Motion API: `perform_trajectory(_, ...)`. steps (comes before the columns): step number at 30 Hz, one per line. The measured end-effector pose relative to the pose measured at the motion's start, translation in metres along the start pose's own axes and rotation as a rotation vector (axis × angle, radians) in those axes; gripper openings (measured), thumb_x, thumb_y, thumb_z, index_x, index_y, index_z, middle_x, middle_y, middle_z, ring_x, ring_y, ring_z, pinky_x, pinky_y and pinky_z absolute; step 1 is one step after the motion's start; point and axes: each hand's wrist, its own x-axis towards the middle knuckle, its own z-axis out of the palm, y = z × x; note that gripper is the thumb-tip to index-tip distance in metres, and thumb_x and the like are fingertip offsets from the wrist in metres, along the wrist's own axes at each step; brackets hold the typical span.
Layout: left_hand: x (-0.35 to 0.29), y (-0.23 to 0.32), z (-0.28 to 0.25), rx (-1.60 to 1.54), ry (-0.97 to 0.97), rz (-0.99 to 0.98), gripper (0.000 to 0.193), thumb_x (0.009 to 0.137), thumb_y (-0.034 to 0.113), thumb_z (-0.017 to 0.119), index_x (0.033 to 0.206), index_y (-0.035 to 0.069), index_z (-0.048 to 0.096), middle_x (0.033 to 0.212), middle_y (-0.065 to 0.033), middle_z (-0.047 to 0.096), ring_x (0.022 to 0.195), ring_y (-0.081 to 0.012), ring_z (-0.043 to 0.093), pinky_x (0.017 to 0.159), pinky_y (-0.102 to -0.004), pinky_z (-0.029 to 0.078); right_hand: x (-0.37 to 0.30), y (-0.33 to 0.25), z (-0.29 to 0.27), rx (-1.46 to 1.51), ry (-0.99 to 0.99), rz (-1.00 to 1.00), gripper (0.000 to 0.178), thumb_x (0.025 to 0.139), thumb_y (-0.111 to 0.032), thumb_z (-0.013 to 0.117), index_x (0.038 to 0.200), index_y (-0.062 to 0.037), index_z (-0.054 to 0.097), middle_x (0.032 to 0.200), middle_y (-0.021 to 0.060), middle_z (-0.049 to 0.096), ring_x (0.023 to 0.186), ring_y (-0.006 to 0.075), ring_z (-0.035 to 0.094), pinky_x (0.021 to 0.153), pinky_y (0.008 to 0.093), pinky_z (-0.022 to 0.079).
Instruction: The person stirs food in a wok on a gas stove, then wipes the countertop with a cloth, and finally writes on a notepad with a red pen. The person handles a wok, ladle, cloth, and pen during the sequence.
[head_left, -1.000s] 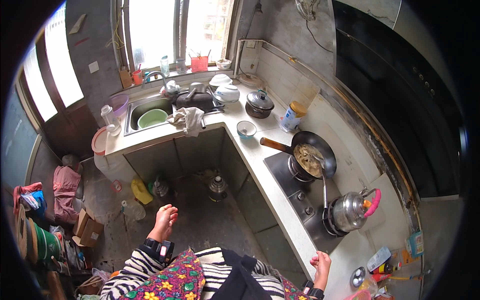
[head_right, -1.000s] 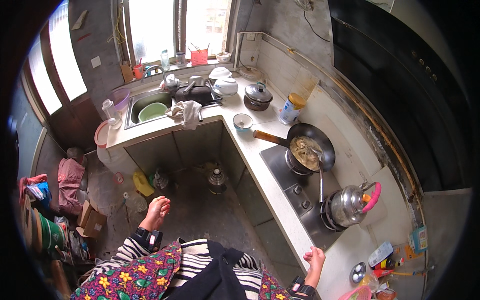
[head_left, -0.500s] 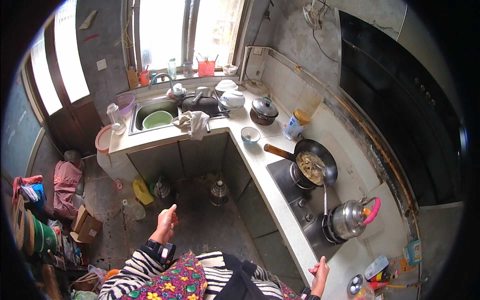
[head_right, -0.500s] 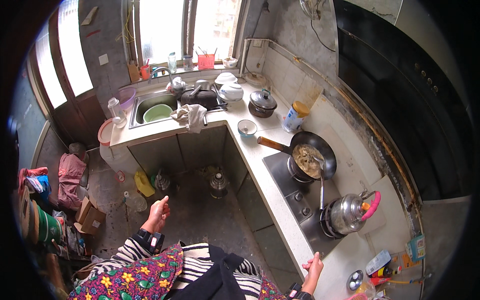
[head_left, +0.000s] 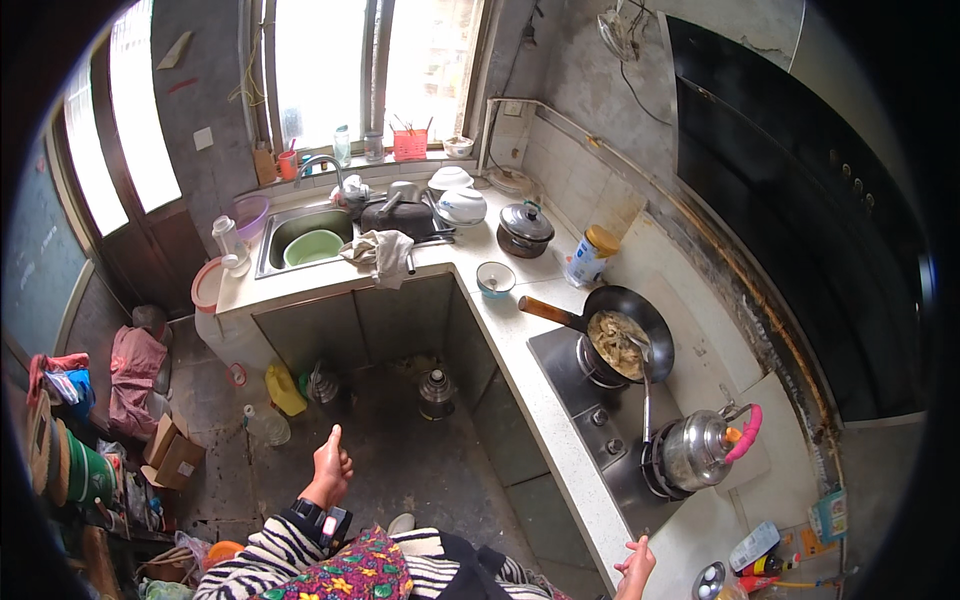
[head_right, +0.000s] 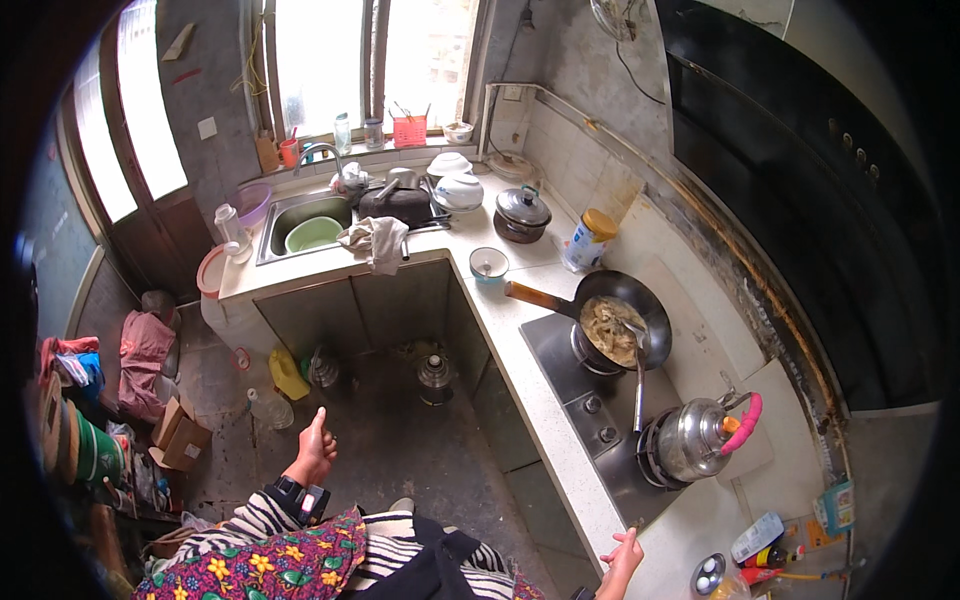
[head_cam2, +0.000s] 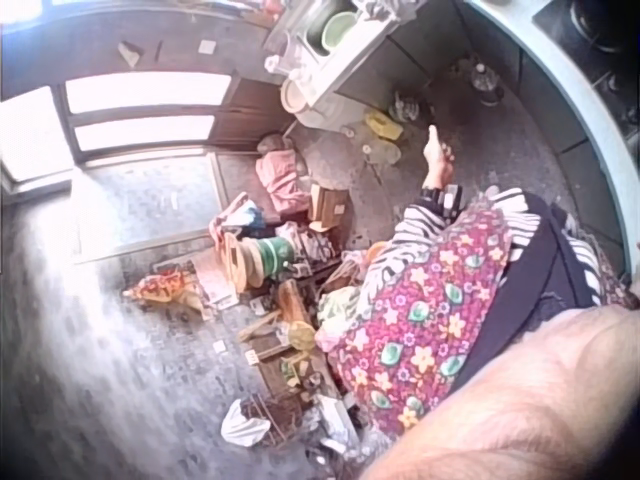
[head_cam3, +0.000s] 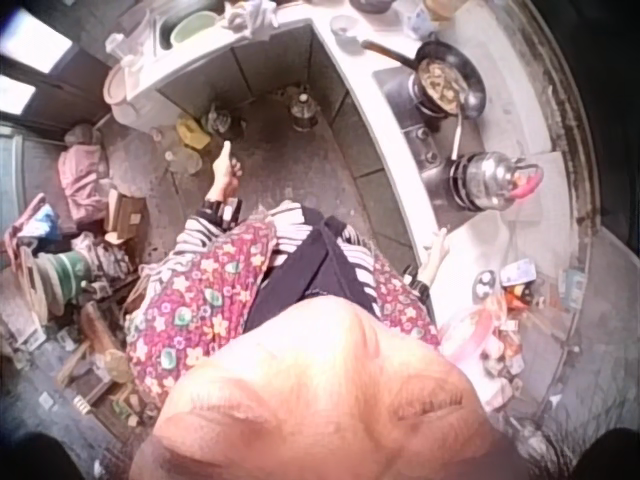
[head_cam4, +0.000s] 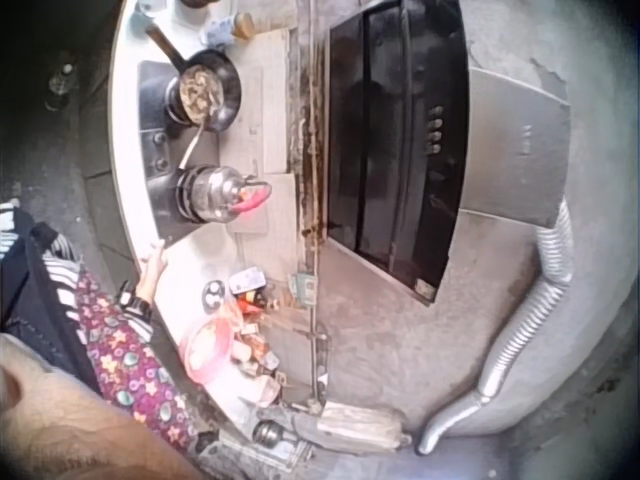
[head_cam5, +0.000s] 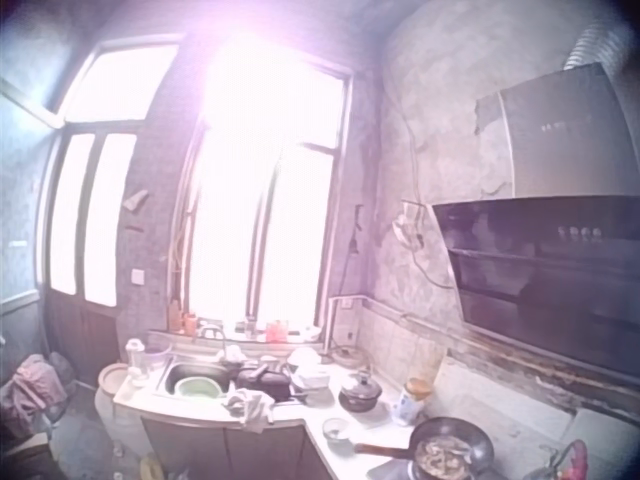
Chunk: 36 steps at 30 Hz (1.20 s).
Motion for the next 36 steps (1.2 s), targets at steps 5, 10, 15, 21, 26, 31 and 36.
perform_trajectory(5,0.002,-0.017,0.001,-0.007,0.039,-0.067,0.05,0.095,0.047,0.056,0.063,0.021,0.029,0.05,0.0058,0.023,0.041,-0.0088,0.02,0.041,-0.0279,0.015,0.012,0.015,-0.002,-0.053,-0.062,0.039,0.04,0.099,-0.038,0.05,0.089,-0.0006,0.061,0.046,-0.005,0.03,0.035,0.0068,0.028,0.033,0.0253,0.034)
perform_trajectory(10,-0.002,-0.022,-0.002,0.008,0.073,-0.065,0.048,0.096,0.045,0.056,0.062,0.021,0.031,0.051,0.0058,0.025,0.041,-0.009,0.021,0.042,-0.0277,0.016,0.033,0.023,0.005,-0.105,-0.097,0.024,0.025,0.095,-0.027,0.059,0.094,-0.0018,0.063,0.054,-0.0034,0.039,0.041,0.0065,0.035,0.035,0.0248,0.034)
perform_trajectory(15,-0.004,-0.014,-0.013,-0.006,0.119,-0.035,0.048,0.096,0.045,0.055,0.062,0.021,0.031,0.051,0.006,0.024,0.041,-0.0091,0.021,0.042,-0.0279,0.016,0.039,0.024,0.032,0.051,-0.259,-0.028,0.024,0.084,-0.011,0.069,0.104,-0.0005,0.063,0.068,0.0042,0.06,0.056,0.0082,0.055,0.041,0.0231,0.042)
perform_trajectory(21,0.024,-0.007,-0.008,-0.092,0.109,-0.049,0.049,0.098,0.044,0.052,0.062,0.021,0.029,0.051,0.0061,0.024,0.041,-0.0093,0.022,0.042,-0.0273,0.018,0.04,-0.008,0.053,-0.106,-0.352,-0.002,0.024,0.092,-0.02,0.064,0.103,0.0008,0.062,0.065,0.0047,0.061,0.042,0.0072,0.047,0.04,0.022,0.042)
perform_trajectory(26,0.071,0.018,0.014,-0.141,0.063,-0.061,0.051,0.099,0.044,0.05,0.06,0.021,0.027,0.05,0.0056,0.025,0.042,-0.0099,0.024,0.042,-0.0271,0.02,0.042,-0.032,0.076,0.032,-0.175,-0.063,0.027,0.097,-0.028,0.058,0.097,-0.0017,0.061,0.068,0.0073,0.063,0.041,0.0072,0.046,0.042,0.0231,0.043)
perform_trajectory(31,0.126,0.059,0.035,-0.218,0.03,-0.057,0.052,0.099,0.044,0.049,0.059,0.02,0.027,0.05,0.0052,0.027,0.042,-0.0103,0.024,0.042,-0.0269,0.021,0.03,-0.059,0.117,-0.029,-0.222,-0.08,0.025,0.092,-0.017,0.063,0.113,-0.004,0.059,0.095,0.0076,0.069,0.052,0.0132,0.058,0.054,0.0274,0.052)
perform_trajectory(36,0.174,0.099,0.042,-0.227,0.023,-0.078,0.047,0.1,0.043,0.047,0.062,0.02,0.032,0.051,0.0052,0.029,0.043,-0.0101,0.025,0.042,-0.0262,0.023,0.02,-0.084,0.163,0.036,-0.198,-0.096,0.023,0.093,-0.019,0.064,0.11,-0.0053,0.06,0.091,0.0082,0.069,0.053,0.0129,0.058,0.054,0.0276,0.052)
